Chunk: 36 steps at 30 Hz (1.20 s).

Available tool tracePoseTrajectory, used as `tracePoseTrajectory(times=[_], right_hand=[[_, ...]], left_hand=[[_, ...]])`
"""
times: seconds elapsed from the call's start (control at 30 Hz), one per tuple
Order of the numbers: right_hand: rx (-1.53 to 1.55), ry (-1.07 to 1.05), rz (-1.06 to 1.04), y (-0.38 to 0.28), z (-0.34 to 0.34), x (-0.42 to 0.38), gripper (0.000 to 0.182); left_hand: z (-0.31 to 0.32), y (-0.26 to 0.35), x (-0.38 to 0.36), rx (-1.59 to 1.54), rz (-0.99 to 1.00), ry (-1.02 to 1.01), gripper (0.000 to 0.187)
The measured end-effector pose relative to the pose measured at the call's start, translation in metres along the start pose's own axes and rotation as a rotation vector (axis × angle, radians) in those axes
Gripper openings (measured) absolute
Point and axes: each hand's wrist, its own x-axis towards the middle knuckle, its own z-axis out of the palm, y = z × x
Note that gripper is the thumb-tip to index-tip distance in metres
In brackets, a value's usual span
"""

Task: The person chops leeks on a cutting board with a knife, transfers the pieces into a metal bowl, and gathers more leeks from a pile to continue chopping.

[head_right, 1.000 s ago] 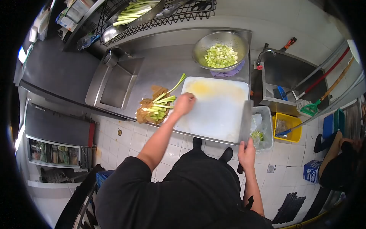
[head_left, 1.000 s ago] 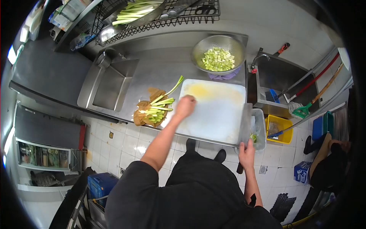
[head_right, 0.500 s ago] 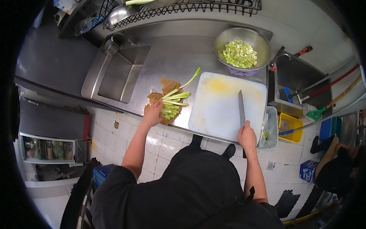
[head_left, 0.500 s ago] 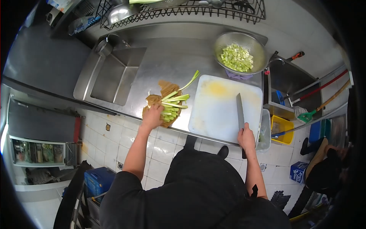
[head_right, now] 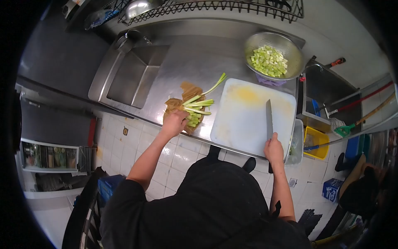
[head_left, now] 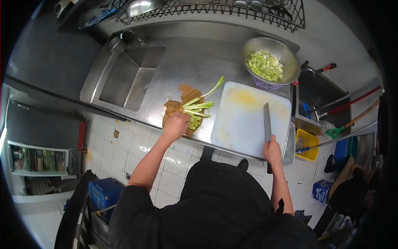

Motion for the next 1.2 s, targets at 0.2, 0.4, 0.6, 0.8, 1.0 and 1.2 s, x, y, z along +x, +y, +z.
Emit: tracePoseTrajectory(times=[0.2, 0.4, 0.6, 0.8, 1.0, 1.2], right_hand=[[0.05, -0.009, -0.006, 0.013, 0.006, 0.003, 0.026], [0.122, 0.004, 0.023, 0.019, -0.004, -0.008, 0.024], [0.171, 0.086, 0.121, 0.039, -0.005, -0.025, 0.025], [0.183, 0.017, 0.173, 0.043, -0.022, -0.04, 0.025], [0.176, -0.029, 0.19, 0.038, -0.023, -0.043, 0.025], [0.138, -0.022, 0.173, 0.035, -0.024, -0.044, 0.021]], left_hand=[[-0.031, 0.041, 0.038, -0.173, -0.11, 0.018, 0.032], [-0.035, 0.107, 0.096, -0.586, -0.145, -0.138, 0.029], [0.089, 0.155, 0.137, -1.624, -0.335, -0.046, 0.028], [0.157, 0.178, 0.1, -1.562, -0.626, -0.039, 0.029], [0.132, 0.156, 0.084, -0.807, -0.545, 0.042, 0.043], [0.096, 0.132, 0.113, -0.47, -0.029, -0.003, 0.028]])
